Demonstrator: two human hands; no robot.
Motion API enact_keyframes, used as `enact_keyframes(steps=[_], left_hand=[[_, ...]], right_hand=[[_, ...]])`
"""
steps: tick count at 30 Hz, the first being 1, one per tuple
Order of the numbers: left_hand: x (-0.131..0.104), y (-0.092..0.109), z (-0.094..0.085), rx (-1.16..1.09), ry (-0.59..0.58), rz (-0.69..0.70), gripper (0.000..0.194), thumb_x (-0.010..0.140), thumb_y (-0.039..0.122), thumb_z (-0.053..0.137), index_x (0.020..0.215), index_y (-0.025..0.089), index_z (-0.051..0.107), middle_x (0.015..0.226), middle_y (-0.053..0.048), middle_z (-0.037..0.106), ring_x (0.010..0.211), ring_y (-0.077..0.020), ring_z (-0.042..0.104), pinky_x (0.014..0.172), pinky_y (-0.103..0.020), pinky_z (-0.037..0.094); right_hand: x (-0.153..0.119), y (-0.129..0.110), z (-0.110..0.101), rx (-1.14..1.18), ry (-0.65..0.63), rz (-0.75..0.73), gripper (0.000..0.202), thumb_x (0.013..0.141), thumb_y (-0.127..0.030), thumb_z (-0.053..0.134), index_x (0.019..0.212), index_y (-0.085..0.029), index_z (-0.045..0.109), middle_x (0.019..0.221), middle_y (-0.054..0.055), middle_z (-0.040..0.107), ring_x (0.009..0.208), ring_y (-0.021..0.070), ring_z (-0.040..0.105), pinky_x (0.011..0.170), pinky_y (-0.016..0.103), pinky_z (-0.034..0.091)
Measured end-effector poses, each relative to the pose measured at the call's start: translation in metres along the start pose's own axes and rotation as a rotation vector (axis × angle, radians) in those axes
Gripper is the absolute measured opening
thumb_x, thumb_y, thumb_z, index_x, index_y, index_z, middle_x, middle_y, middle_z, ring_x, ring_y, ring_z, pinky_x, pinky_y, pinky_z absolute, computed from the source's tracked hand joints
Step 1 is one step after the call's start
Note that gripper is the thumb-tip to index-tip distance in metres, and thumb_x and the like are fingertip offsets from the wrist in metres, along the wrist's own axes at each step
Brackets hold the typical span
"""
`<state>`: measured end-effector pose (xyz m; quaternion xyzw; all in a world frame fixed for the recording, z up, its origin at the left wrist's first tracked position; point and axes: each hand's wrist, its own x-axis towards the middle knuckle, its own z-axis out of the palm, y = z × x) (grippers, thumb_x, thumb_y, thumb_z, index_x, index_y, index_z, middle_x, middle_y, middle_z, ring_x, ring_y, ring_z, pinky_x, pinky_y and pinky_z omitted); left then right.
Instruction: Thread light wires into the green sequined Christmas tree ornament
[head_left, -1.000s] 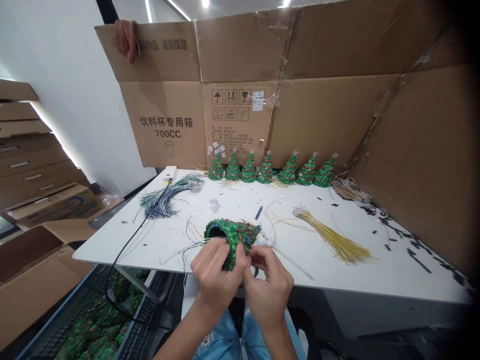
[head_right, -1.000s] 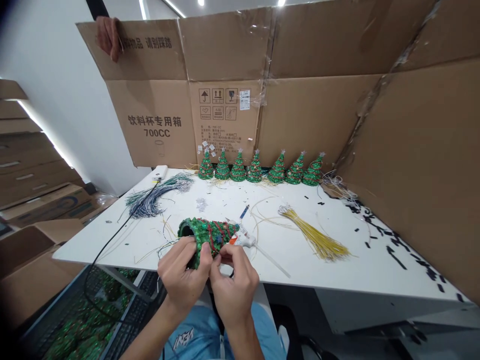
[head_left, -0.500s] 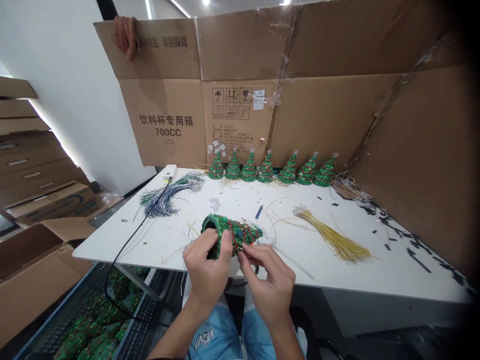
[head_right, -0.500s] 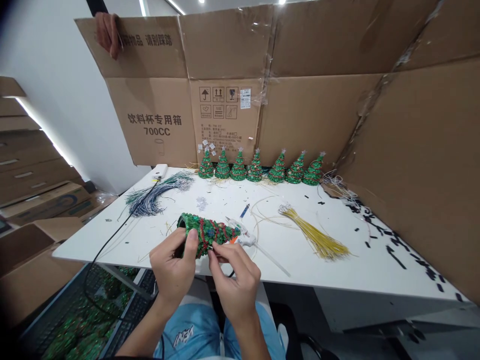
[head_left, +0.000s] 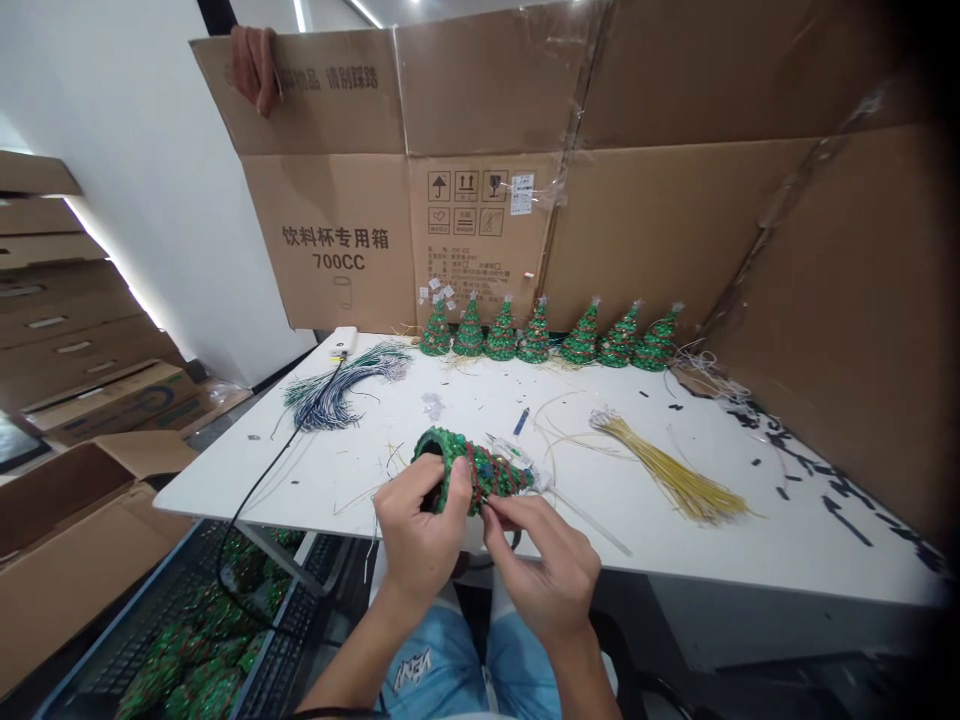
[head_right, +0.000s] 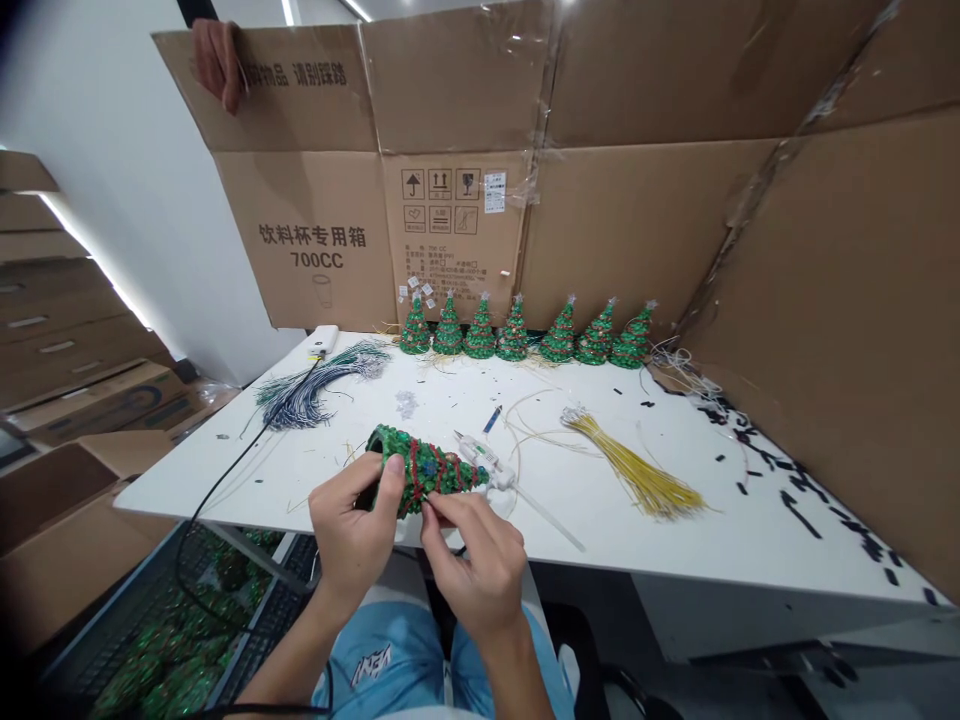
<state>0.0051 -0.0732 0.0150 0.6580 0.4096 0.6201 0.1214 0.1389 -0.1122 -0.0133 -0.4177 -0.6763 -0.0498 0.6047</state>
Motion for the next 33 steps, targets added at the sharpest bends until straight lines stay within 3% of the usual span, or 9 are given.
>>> enact_keyframes(steps=[8, 17, 33], left_hand=[[0.0016, -0.0016, -0.0027, -0.012, 0.002, -0.047, 0.044, 0.098, 0.023, 0.061, 0.058, 0.019, 0.042, 0.057, 0.005, 0.039, 0.055, -0.0095, 0.035, 0.055, -0.028, 0.029], [0.0031, 0.0008, -0.0034, -0.038, -0.012, -0.061, 0.044, 0.098, 0.024, 0.062, 0.058, 0.019, 0.045, 0.057, 0.005, 0.039, 0.054, -0.0094, 0.035, 0.055, -0.028, 0.029], [0.0016, 0.0002, 0.0, 0.006, -0.063, -0.023, 0.045, 0.099, 0.029, 0.061, 0.057, 0.019, 0.045, 0.056, 0.004, 0.042, 0.054, -0.0103, 0.038, 0.055, -0.029, 0.031]], right_hand=[[0.0012, 0.0036, -0.0052, 0.141, -0.096, 0.061, 0.032, 0.087, -0.001, 0.07, 0.111, -0.022, 0.072, 0.089, 0.003, 0.073, 0.075, 0.0159, 0.071, 0.067, 0.029, 0.06], [0.0009, 0.0009, -0.0006, 0.039, -0.074, -0.005, 0.032, 0.087, 0.0, 0.068, 0.11, -0.022, 0.069, 0.087, 0.002, 0.073, 0.075, 0.0153, 0.07, 0.068, 0.028, 0.057], [0.0012, -0.0021, 0.0003, 0.061, -0.048, 0.09, 0.022, 0.087, -0.002, 0.066, 0.096, -0.022, 0.065, 0.078, -0.001, 0.065, 0.068, 0.0132, 0.062, 0.063, 0.026, 0.051]])
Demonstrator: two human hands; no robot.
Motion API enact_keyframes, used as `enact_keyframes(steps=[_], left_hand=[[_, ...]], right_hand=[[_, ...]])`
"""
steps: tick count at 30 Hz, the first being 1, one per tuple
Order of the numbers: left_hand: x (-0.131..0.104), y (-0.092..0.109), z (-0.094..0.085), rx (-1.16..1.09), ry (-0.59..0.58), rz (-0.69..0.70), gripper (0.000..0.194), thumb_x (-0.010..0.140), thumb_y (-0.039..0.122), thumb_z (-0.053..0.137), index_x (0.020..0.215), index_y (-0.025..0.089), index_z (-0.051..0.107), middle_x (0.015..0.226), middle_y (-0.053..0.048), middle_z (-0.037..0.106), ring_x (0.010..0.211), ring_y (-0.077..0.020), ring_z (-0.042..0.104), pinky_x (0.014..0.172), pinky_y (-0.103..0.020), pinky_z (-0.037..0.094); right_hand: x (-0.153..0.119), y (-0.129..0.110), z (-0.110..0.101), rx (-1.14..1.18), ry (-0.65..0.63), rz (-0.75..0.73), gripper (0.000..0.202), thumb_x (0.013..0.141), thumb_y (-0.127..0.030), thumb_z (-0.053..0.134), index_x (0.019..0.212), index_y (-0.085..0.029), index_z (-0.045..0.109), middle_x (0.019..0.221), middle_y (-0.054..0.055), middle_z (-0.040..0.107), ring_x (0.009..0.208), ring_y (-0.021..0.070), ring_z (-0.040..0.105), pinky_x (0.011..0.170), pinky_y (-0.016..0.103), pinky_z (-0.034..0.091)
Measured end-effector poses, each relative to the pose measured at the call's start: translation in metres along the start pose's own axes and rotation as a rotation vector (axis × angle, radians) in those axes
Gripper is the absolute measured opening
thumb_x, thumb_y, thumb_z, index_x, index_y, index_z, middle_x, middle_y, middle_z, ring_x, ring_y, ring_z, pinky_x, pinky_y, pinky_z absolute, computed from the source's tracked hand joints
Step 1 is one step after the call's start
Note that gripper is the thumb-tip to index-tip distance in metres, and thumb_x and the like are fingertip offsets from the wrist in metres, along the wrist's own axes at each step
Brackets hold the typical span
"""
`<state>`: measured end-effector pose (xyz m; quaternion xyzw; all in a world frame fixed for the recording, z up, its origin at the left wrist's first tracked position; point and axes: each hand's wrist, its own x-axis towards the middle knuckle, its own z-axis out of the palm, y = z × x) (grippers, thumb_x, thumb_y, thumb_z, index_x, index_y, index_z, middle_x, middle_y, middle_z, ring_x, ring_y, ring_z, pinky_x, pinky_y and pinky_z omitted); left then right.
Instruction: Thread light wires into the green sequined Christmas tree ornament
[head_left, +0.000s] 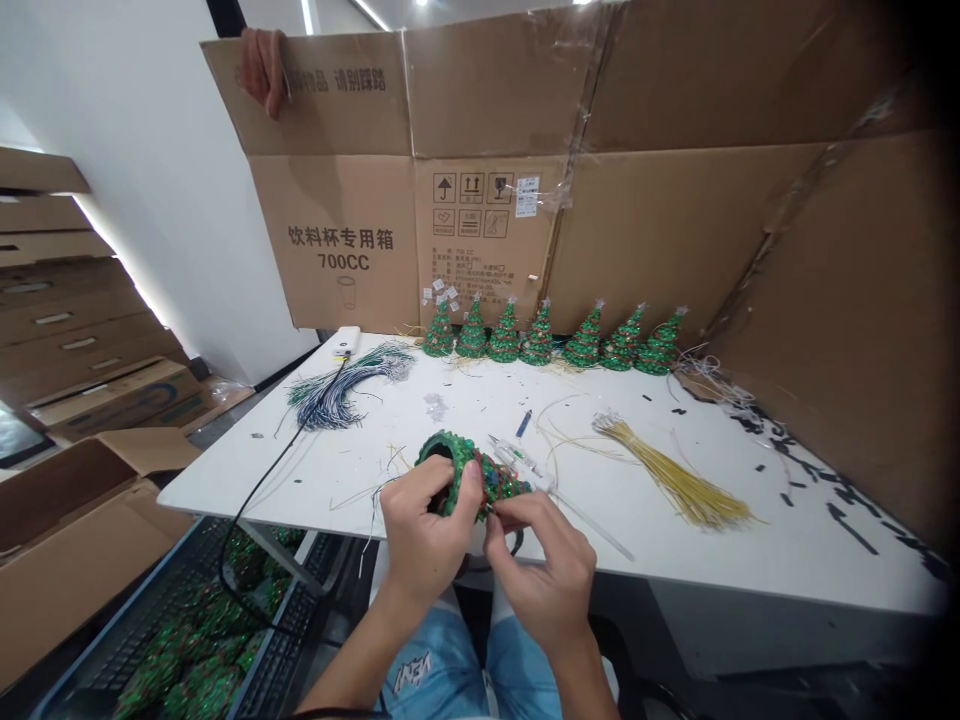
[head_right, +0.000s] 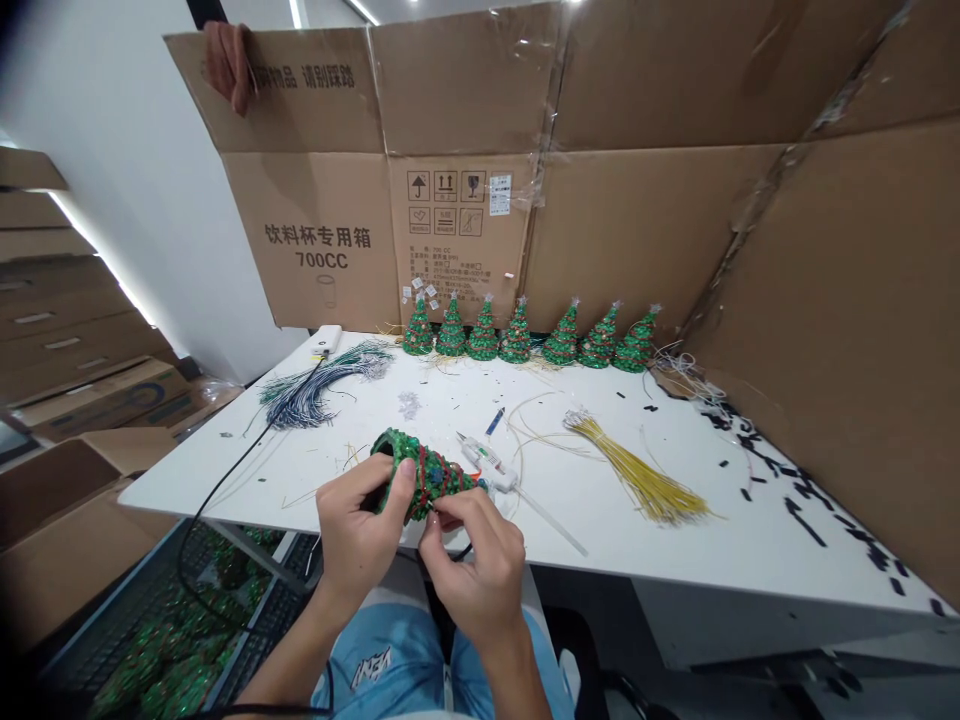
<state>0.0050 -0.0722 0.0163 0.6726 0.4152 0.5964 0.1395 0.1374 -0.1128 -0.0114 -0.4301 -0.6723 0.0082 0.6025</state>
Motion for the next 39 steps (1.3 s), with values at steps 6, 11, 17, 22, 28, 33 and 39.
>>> enact_keyframes(steps=[6, 11, 17, 22, 28, 33, 39], left_hand=[[-0.001, -0.001, 0.0, -0.006, -0.003, -0.006, 0.043, 0.098, 0.026, 0.062, 0.058, 0.019, 0.047, 0.057, 0.004, 0.043, 0.055, -0.01, 0.039, 0.057, -0.029, 0.032], [0.0, 0.001, -0.001, -0.022, 0.0, -0.003, 0.044, 0.098, 0.024, 0.062, 0.058, 0.019, 0.044, 0.057, 0.005, 0.04, 0.054, -0.0095, 0.037, 0.056, -0.029, 0.03], [-0.001, 0.003, 0.0, -0.015, 0.028, 0.012, 0.046, 0.097, 0.022, 0.063, 0.058, 0.018, 0.039, 0.057, 0.006, 0.036, 0.054, -0.0086, 0.033, 0.056, -0.029, 0.028], [-0.001, 0.004, 0.001, -0.007, 0.038, 0.026, 0.046, 0.096, 0.021, 0.064, 0.057, 0.018, 0.04, 0.057, 0.006, 0.037, 0.054, -0.0085, 0.034, 0.056, -0.028, 0.028], [-0.004, 0.003, 0.004, 0.003, 0.031, 0.033, 0.045, 0.096, 0.021, 0.063, 0.057, 0.018, 0.039, 0.057, 0.005, 0.038, 0.054, -0.0087, 0.034, 0.056, -0.028, 0.029], [-0.006, 0.001, 0.007, 0.036, 0.029, 0.057, 0.044, 0.096, 0.021, 0.063, 0.057, 0.019, 0.041, 0.057, 0.004, 0.04, 0.055, -0.0092, 0.036, 0.057, -0.028, 0.03], [-0.007, 0.001, 0.009, 0.036, 0.044, 0.057, 0.043, 0.096, 0.021, 0.062, 0.057, 0.018, 0.044, 0.057, 0.004, 0.045, 0.055, -0.0094, 0.04, 0.057, -0.027, 0.033]], right_hand=[[-0.001, -0.002, 0.004, -0.028, 0.039, -0.005, 0.022, 0.086, -0.001, 0.067, 0.096, -0.021, 0.065, 0.077, -0.001, 0.064, 0.068, 0.013, 0.061, 0.063, 0.026, 0.05], [-0.003, -0.005, 0.006, -0.093, 0.054, -0.028, 0.023, 0.086, -0.001, 0.067, 0.098, -0.02, 0.065, 0.077, 0.0, 0.064, 0.069, 0.0143, 0.061, 0.065, 0.028, 0.05], [-0.004, -0.009, 0.009, -0.205, 0.106, -0.092, 0.023, 0.085, -0.001, 0.069, 0.098, -0.02, 0.065, 0.077, 0.001, 0.066, 0.068, 0.0146, 0.061, 0.065, 0.028, 0.05], [-0.004, -0.008, 0.011, -0.271, 0.124, -0.107, 0.021, 0.085, -0.001, 0.068, 0.095, -0.02, 0.063, 0.075, 0.0, 0.064, 0.067, 0.0144, 0.06, 0.064, 0.028, 0.048], [-0.008, -0.002, 0.014, -0.321, 0.133, -0.079, 0.019, 0.085, -0.003, 0.064, 0.09, -0.021, 0.06, 0.072, -0.002, 0.059, 0.064, 0.0139, 0.057, 0.061, 0.027, 0.045], [-0.008, 0.0, 0.013, -0.319, 0.118, -0.068, 0.018, 0.085, -0.004, 0.061, 0.089, -0.021, 0.059, 0.072, -0.002, 0.057, 0.062, 0.0136, 0.057, 0.059, 0.027, 0.044], [-0.008, -0.001, 0.015, -0.301, 0.13, -0.03, 0.018, 0.085, -0.004, 0.062, 0.088, -0.021, 0.057, 0.073, -0.002, 0.056, 0.062, 0.0134, 0.058, 0.058, 0.027, 0.043]])
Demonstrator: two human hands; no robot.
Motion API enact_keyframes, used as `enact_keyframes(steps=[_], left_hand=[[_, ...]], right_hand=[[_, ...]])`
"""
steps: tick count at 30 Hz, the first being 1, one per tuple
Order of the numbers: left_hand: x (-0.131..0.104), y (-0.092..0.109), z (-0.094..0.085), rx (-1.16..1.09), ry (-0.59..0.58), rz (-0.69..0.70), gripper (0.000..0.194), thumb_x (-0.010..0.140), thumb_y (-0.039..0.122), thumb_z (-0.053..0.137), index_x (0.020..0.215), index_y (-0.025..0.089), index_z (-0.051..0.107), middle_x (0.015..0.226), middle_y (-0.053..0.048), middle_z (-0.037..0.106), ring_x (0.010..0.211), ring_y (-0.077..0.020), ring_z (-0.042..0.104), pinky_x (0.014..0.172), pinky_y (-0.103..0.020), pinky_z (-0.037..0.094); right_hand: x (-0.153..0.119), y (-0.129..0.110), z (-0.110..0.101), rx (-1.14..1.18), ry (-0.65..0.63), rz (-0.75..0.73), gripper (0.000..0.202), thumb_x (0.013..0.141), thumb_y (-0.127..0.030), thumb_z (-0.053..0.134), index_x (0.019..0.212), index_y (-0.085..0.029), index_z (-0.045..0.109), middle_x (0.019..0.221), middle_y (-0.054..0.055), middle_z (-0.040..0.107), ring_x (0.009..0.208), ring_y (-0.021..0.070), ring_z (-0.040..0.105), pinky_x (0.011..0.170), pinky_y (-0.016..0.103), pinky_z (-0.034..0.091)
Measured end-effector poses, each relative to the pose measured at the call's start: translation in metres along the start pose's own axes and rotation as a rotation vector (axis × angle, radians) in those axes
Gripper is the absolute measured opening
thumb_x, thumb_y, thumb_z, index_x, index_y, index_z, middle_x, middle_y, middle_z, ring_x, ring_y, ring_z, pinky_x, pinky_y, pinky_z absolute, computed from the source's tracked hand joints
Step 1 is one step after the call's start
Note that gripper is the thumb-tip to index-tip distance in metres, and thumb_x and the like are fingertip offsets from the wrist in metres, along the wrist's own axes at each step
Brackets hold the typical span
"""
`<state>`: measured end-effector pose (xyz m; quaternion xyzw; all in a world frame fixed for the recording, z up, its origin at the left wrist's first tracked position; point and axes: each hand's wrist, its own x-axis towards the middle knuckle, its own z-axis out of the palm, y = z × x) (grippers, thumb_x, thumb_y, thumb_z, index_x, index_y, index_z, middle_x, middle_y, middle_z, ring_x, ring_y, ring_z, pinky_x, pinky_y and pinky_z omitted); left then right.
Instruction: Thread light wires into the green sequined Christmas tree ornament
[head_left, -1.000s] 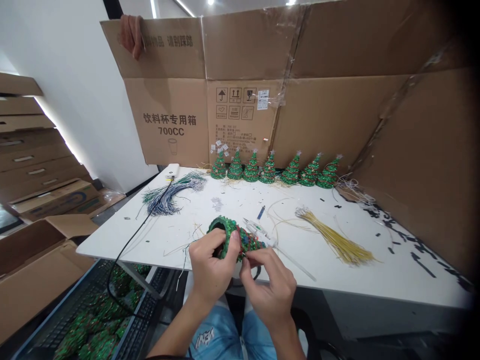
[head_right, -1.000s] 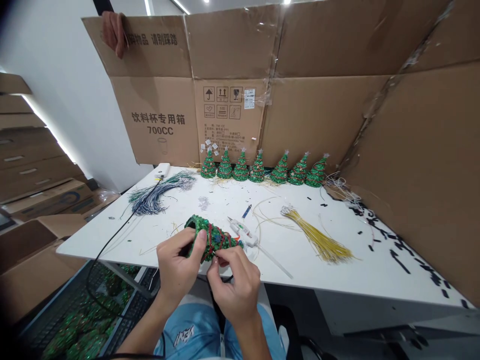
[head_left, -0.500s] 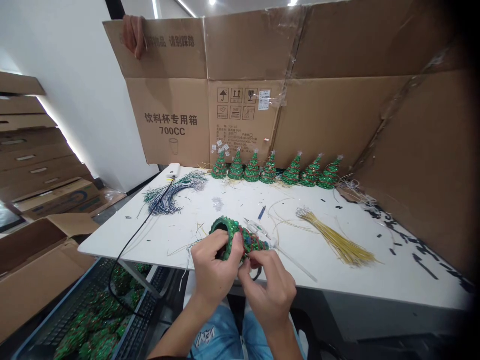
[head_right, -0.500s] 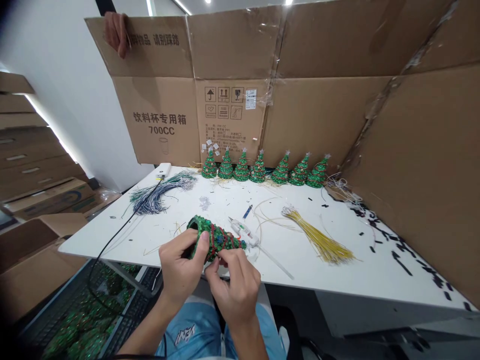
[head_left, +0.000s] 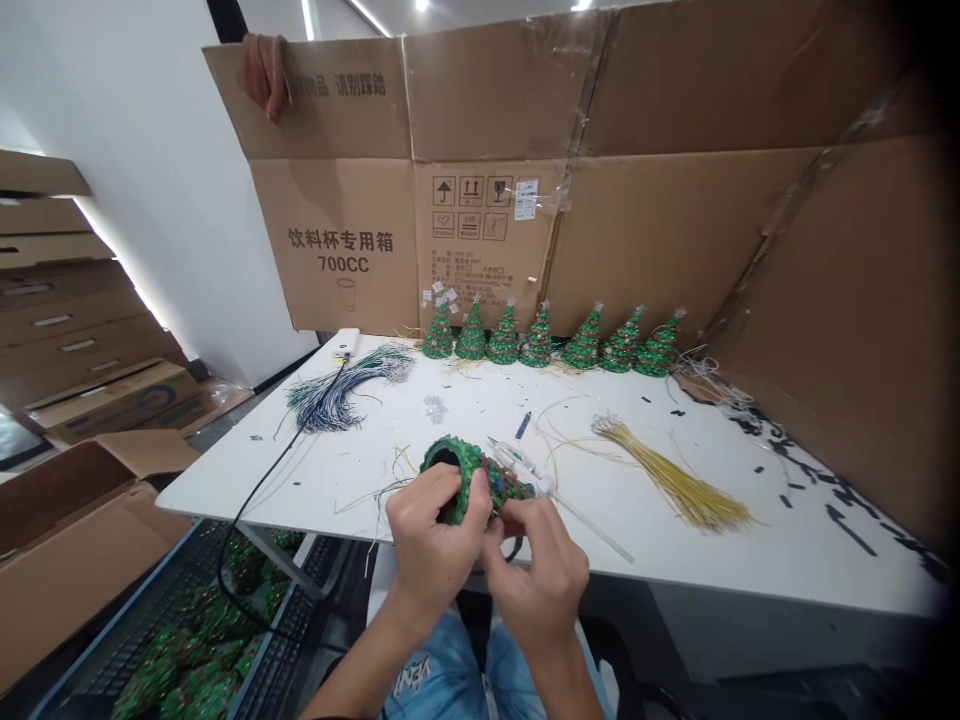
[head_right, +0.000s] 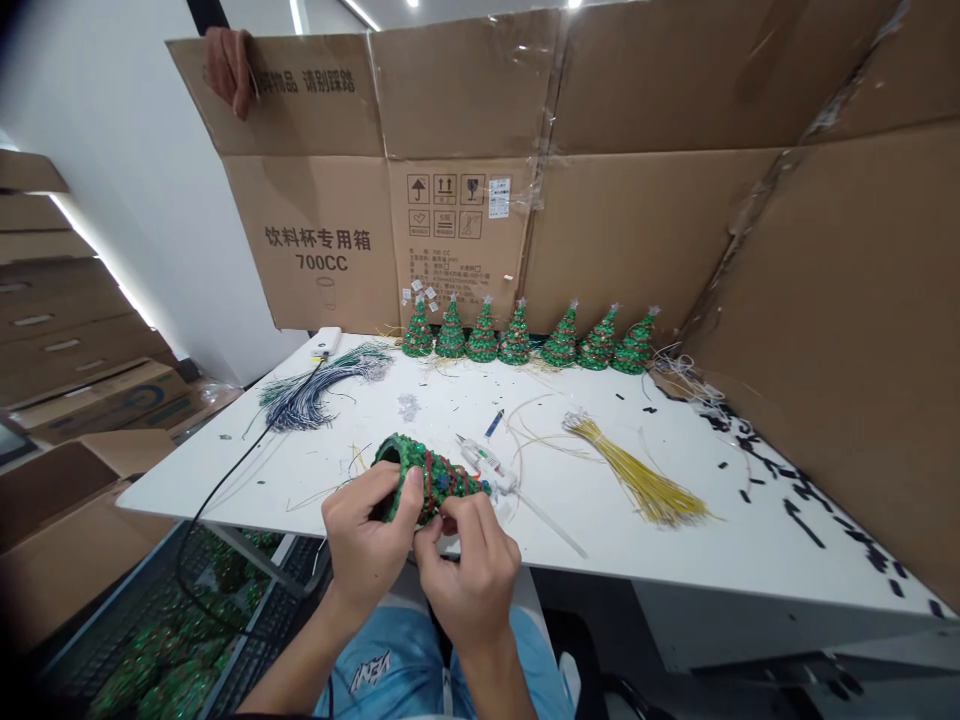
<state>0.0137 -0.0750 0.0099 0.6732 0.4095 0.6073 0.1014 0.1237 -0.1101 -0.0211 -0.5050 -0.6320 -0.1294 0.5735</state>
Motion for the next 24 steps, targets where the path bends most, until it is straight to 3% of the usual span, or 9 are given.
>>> enact_keyframes(steps=[6, 9, 11, 14, 20, 24], left_hand=[[0.001, -0.001, -0.001, 0.034, 0.016, 0.02, 0.041, 0.095, 0.02, 0.063, 0.058, 0.018, 0.047, 0.058, 0.004, 0.046, 0.054, -0.009, 0.041, 0.057, -0.027, 0.033], [0.004, -0.002, -0.006, 0.064, 0.055, 0.014, 0.039, 0.096, 0.018, 0.063, 0.059, 0.018, 0.048, 0.057, 0.004, 0.046, 0.054, -0.0086, 0.04, 0.057, -0.026, 0.032], [0.005, -0.001, -0.01, 0.1, 0.08, 0.048, 0.038, 0.094, 0.017, 0.064, 0.06, 0.018, 0.049, 0.057, 0.004, 0.047, 0.054, -0.0088, 0.041, 0.057, -0.027, 0.032], [0.006, 0.004, -0.014, 0.096, 0.092, 0.079, 0.035, 0.093, 0.016, 0.066, 0.061, 0.018, 0.052, 0.06, 0.003, 0.052, 0.056, -0.0091, 0.045, 0.059, -0.026, 0.034], [0.01, 0.008, -0.015, -0.025, 0.065, -0.048, 0.039, 0.097, 0.019, 0.063, 0.06, 0.018, 0.05, 0.058, 0.004, 0.049, 0.056, -0.0087, 0.043, 0.058, -0.025, 0.034], [0.013, 0.006, -0.017, -0.072, 0.039, -0.134, 0.042, 0.099, 0.025, 0.061, 0.059, 0.018, 0.05, 0.057, 0.004, 0.045, 0.055, -0.0093, 0.04, 0.056, -0.026, 0.032]], right_hand=[[0.0, 0.002, -0.002, 0.043, 0.02, -0.003, 0.02, 0.085, -0.001, 0.059, 0.086, -0.022, 0.059, 0.071, -0.002, 0.057, 0.063, 0.0138, 0.057, 0.06, 0.027, 0.046], [0.001, 0.001, -0.008, 0.116, 0.025, 0.008, 0.025, 0.085, 0.002, 0.053, 0.085, -0.022, 0.06, 0.077, 0.001, 0.064, 0.072, 0.0154, 0.062, 0.069, 0.029, 0.053], [0.002, 0.001, -0.011, 0.217, 0.006, 0.069, 0.023, 0.086, 0.001, 0.057, 0.09, -0.021, 0.063, 0.082, 0.002, 0.067, 0.077, 0.0164, 0.066, 0.074, 0.031, 0.056], [0.003, 0.002, -0.013, 0.301, -0.015, 0.189, 0.022, 0.088, -0.005, 0.065, 0.104, -0.019, 0.065, 0.084, 0.002, 0.066, 0.072, 0.0149, 0.065, 0.067, 0.029, 0.056], [0.008, 0.006, -0.013, 0.305, -0.098, -0.048, 0.03, 0.083, -0.002, 0.074, 0.108, -0.018, 0.068, 0.087, 0.005, 0.069, 0.079, 0.0165, 0.066, 0.071, 0.031, 0.056], [0.008, 0.006, -0.012, 0.261, -0.089, -0.092, 0.031, 0.085, 0.0, 0.075, 0.11, -0.018, 0.071, 0.092, 0.006, 0.071, 0.079, 0.0145, 0.068, 0.07, 0.028, 0.056]])
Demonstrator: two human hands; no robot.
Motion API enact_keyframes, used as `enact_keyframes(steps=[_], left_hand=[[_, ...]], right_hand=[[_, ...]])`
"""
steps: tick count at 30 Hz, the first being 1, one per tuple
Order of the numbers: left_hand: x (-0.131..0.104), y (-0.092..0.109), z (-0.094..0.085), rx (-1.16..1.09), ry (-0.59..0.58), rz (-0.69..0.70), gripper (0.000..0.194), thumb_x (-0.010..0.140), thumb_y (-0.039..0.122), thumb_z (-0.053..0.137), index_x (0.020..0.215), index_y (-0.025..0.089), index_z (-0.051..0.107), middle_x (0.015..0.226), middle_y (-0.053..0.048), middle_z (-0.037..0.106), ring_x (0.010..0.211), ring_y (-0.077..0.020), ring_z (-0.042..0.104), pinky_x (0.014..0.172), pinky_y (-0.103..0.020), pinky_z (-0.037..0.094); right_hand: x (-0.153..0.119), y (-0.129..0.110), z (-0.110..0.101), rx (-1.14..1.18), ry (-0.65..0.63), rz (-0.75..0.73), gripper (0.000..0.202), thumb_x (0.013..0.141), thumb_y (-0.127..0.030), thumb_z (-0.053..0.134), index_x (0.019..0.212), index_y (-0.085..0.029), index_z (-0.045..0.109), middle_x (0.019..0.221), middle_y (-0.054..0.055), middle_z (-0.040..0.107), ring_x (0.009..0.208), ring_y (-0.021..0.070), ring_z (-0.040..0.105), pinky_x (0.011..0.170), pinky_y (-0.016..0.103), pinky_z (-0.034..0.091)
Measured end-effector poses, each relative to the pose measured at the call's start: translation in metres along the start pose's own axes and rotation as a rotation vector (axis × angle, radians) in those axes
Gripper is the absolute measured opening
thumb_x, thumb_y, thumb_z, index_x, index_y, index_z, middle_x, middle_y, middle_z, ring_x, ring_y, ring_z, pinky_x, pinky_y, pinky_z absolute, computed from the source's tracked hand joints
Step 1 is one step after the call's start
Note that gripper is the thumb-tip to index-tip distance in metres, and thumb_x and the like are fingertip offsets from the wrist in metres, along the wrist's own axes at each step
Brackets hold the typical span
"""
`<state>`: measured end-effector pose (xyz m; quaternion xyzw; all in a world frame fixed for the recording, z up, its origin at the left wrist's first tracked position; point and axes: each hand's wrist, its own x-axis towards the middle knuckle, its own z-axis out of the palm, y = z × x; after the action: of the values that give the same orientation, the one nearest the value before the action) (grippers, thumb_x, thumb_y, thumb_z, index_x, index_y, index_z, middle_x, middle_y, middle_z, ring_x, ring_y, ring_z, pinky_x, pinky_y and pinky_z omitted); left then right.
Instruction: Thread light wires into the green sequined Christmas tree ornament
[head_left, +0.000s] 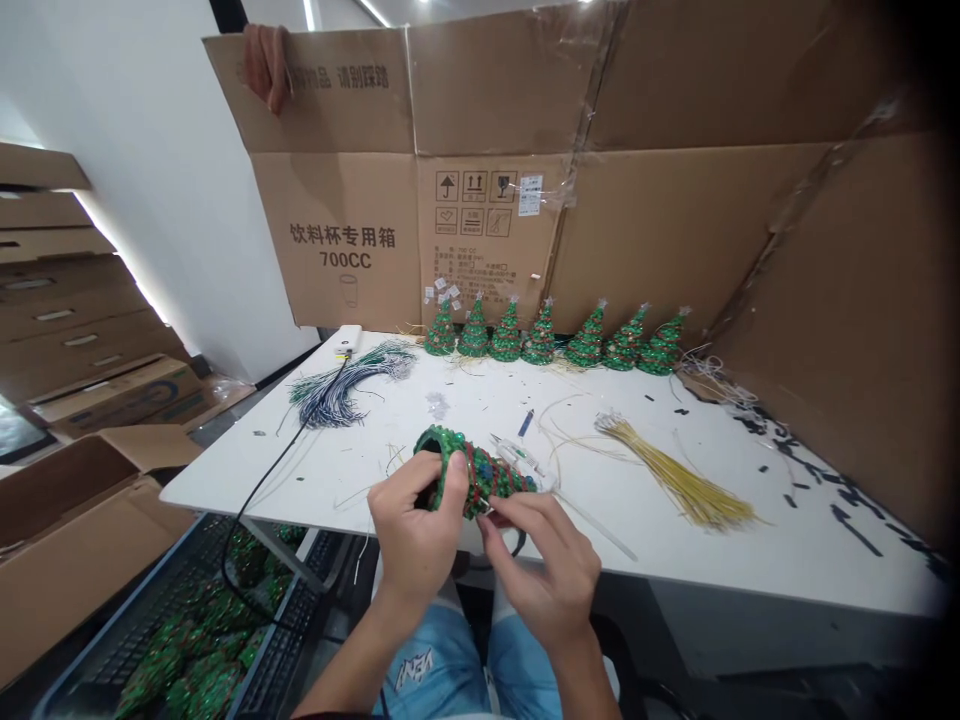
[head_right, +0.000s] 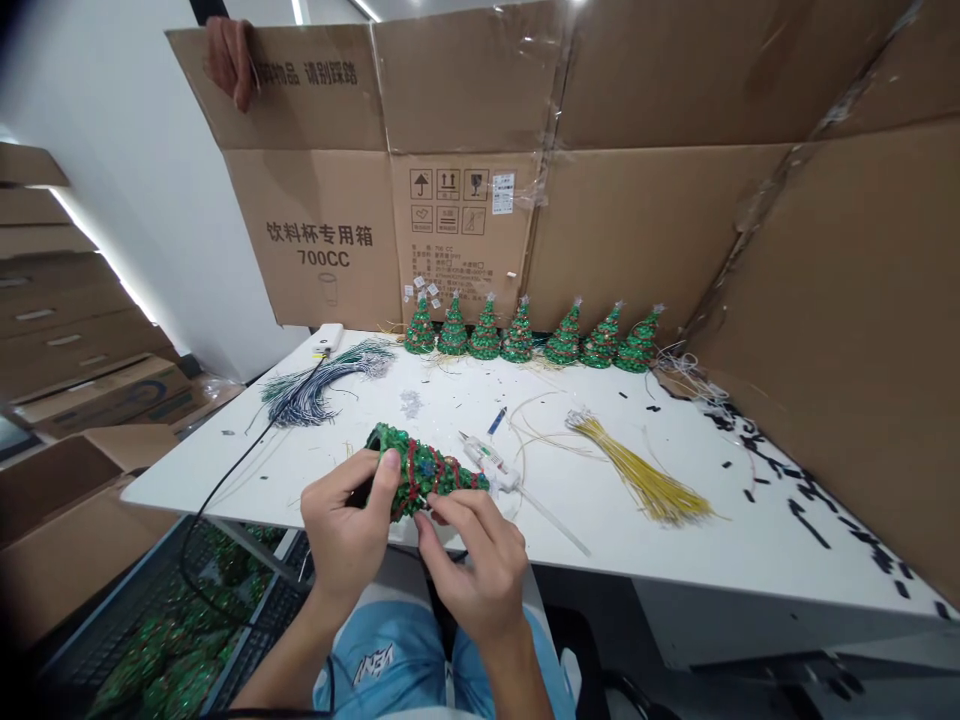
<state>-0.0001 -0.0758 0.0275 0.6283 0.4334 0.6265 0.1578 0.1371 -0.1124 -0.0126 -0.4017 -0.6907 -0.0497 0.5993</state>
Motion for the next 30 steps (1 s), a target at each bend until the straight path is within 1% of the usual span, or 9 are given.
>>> enact_keyframes(steps=[7, 11, 17, 20, 23, 26, 28, 30], left_hand=[[-0.0013, 0.001, -0.0005, -0.04, -0.066, -0.051, 0.045, 0.099, 0.03, 0.061, 0.058, 0.019, 0.045, 0.057, 0.005, 0.041, 0.056, -0.0106, 0.036, 0.055, -0.028, 0.03], [-0.0016, -0.0006, 0.0004, -0.037, -0.08, -0.048, 0.044, 0.099, 0.03, 0.062, 0.058, 0.019, 0.047, 0.057, 0.004, 0.042, 0.056, -0.0106, 0.037, 0.055, -0.029, 0.03], [-0.0029, 0.0, 0.0025, -0.026, -0.096, -0.05, 0.046, 0.098, 0.03, 0.062, 0.057, 0.019, 0.046, 0.056, 0.004, 0.042, 0.055, -0.0103, 0.037, 0.055, -0.028, 0.031], [-0.004, -0.0014, 0.004, -0.014, -0.092, -0.032, 0.044, 0.098, 0.03, 0.062, 0.057, 0.019, 0.049, 0.057, 0.004, 0.046, 0.055, -0.0102, 0.041, 0.056, -0.028, 0.032], [-0.004, -0.0038, 0.0042, 0.0, -0.069, -0.018, 0.043, 0.098, 0.029, 0.062, 0.058, 0.019, 0.052, 0.058, 0.004, 0.048, 0.056, -0.0104, 0.042, 0.057, -0.027, 0.033], [-0.003, -0.0044, 0.0031, 0.004, -0.043, -0.015, 0.043, 0.098, 0.03, 0.063, 0.058, 0.019, 0.051, 0.057, 0.004, 0.047, 0.056, -0.0102, 0.04, 0.056, -0.027, 0.033], [-0.0022, -0.0039, 0.0024, 0.001, -0.037, -0.02, 0.043, 0.098, 0.03, 0.063, 0.058, 0.019, 0.051, 0.057, 0.004, 0.046, 0.055, -0.0103, 0.039, 0.056, -0.027, 0.032], [-0.0018, -0.0039, 0.0021, -0.021, -0.031, -0.04, 0.044, 0.099, 0.032, 0.062, 0.058, 0.019, 0.051, 0.057, 0.003, 0.046, 0.056, -0.0105, 0.039, 0.056, -0.028, 0.032]], right_hand=[[-0.0008, -0.0033, 0.0019, -0.043, 0.014, -0.007, 0.03, 0.084, 0.002, 0.074, 0.105, -0.019, 0.069, 0.084, 0.003, 0.071, 0.072, 0.0137, 0.067, 0.067, 0.028, 0.055], [0.001, -0.0055, 0.0025, -0.049, 0.019, 0.015, 0.029, 0.084, 0.001, 0.073, 0.104, -0.018, 0.068, 0.083, 0.003, 0.069, 0.072, 0.0137, 0.066, 0.067, 0.028, 0.055], [-0.0007, -0.0055, 0.0042, -0.041, 0.025, 0.057, 0.023, 0.083, 0.0, 0.071, 0.095, -0.02, 0.065, 0.077, 0.0, 0.066, 0.065, 0.0122, 0.06, 0.061, 0.027, 0.05], [-0.0008, -0.0058, 0.003, -0.045, 0.056, 0.067, 0.022, 0.084, 0.0, 0.067, 0.092, -0.02, 0.065, 0.077, 0.0, 0.065, 0.065, 0.0124, 0.059, 0.062, 0.027, 0.05], [0.001, -0.0075, 0.0012, 0.033, 0.027, 0.127, 0.02, 0.086, -0.001, 0.065, 0.089, -0.021, 0.065, 0.078, 0.0, 0.065, 0.068, 0.0134, 0.061, 0.063, 0.027, 0.051], [0.0025, -0.0087, 0.0018, 0.152, -0.022, 0.244, 0.017, 0.089, -0.005, 0.067, 0.093, -0.021, 0.067, 0.081, 0.001, 0.066, 0.071, 0.0141, 0.063, 0.063, 0.026, 0.054], [0.0016, -0.0083, 0.0041, 0.178, -0.007, 0.282, 0.015, 0.09, -0.008, 0.068, 0.097, -0.021, 0.067, 0.084, 0.002, 0.066, 0.072, 0.0147, 0.064, 0.064, 0.026, 0.055], [-0.0009, -0.007, 0.007, 0.152, 0.06, 0.294, 0.011, 0.091, -0.011, 0.068, 0.096, -0.02, 0.067, 0.084, 0.002, 0.064, 0.072, 0.0152, 0.062, 0.064, 0.027, 0.053]])
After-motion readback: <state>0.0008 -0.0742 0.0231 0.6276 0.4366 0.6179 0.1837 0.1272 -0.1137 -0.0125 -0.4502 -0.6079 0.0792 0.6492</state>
